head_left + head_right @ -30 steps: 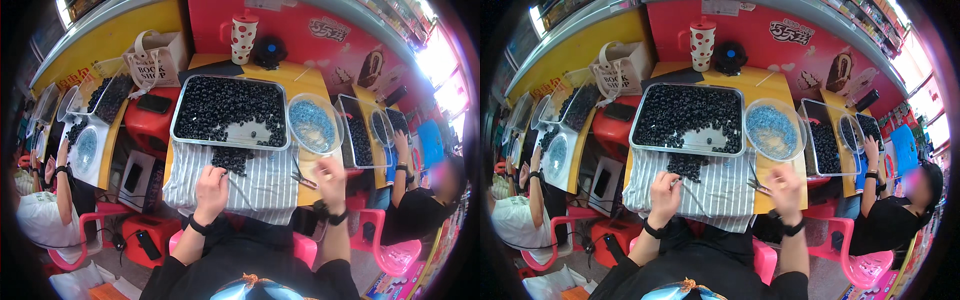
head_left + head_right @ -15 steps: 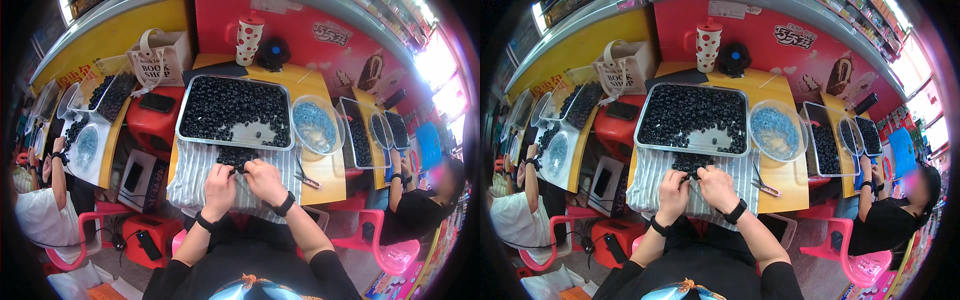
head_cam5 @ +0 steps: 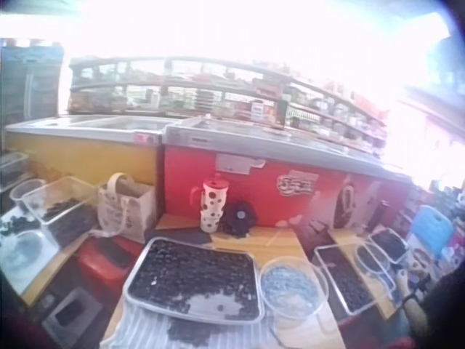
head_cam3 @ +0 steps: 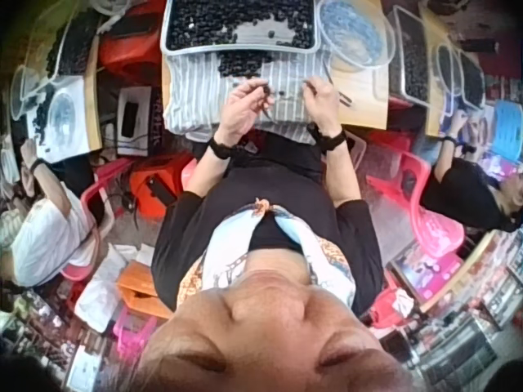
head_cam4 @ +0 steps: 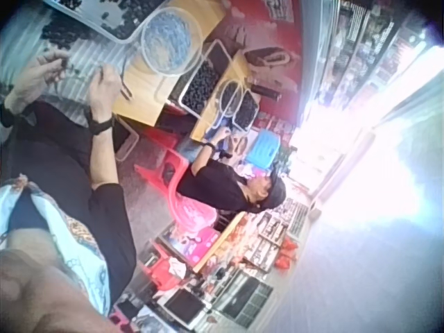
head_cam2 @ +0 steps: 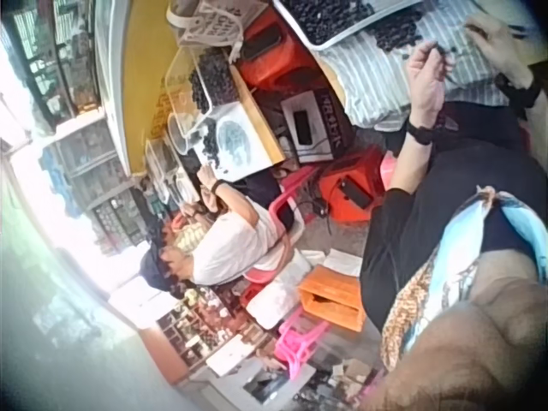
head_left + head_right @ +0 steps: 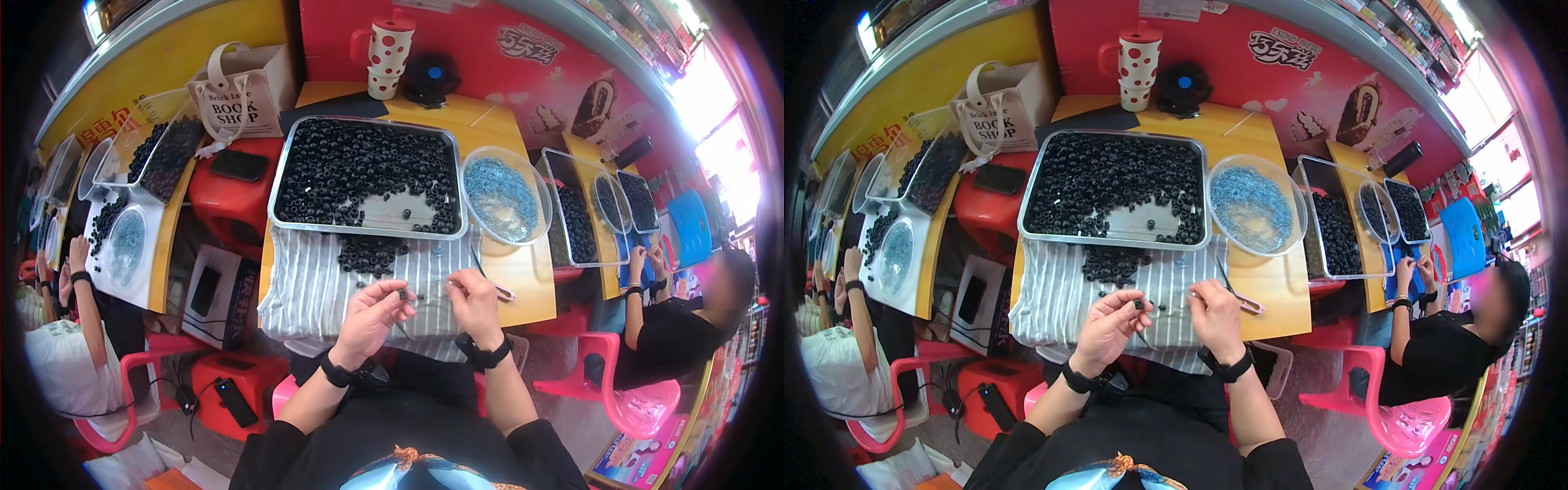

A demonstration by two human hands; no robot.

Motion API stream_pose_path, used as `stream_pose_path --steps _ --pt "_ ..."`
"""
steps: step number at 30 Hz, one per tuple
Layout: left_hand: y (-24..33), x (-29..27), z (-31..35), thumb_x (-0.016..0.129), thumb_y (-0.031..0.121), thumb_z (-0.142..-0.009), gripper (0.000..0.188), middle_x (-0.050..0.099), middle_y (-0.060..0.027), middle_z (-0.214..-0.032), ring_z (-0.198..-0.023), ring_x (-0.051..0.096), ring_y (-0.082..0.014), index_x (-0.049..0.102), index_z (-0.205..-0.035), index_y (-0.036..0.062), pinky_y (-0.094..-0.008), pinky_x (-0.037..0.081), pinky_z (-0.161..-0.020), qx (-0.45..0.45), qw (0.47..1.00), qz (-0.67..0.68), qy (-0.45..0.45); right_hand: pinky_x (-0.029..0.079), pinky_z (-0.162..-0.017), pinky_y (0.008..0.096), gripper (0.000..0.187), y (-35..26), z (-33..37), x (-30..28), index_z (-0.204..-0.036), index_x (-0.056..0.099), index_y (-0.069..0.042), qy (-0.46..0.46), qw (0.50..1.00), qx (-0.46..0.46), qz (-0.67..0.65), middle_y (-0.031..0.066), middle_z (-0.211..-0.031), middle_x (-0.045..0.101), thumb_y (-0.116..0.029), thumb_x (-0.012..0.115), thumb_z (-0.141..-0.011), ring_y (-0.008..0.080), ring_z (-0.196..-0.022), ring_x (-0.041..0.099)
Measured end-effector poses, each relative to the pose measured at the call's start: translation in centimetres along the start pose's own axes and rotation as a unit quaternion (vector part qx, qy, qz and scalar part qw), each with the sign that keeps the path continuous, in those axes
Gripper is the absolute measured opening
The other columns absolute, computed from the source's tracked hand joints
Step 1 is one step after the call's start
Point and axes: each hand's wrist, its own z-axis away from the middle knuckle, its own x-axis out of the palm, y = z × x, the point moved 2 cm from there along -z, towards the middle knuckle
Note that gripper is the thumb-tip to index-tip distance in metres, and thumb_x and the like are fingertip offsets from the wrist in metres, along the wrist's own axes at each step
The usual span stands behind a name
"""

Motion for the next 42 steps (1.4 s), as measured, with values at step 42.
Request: stream_pose_path --steps 42 --pt "0.8 2.8 1.0 0.06 -0.01 -0.085 0.025 0.067 -0.0103 -0.097 -0.082 0.066 -0.0138 0.067 -0.108 -0.0021 -0.0254 0.052 -0.072 0.197 0.831 -0.518 0.046 0.046 -0.06 0.0227 0.007 -2.5 2.0 3.1 -0.087 0.064 0.003 -0.063 0.951 0.014 -0.302 0.0041 -0.076 0.062 0.007 0.061 -0.082 0.0069 -0.068 0.057"
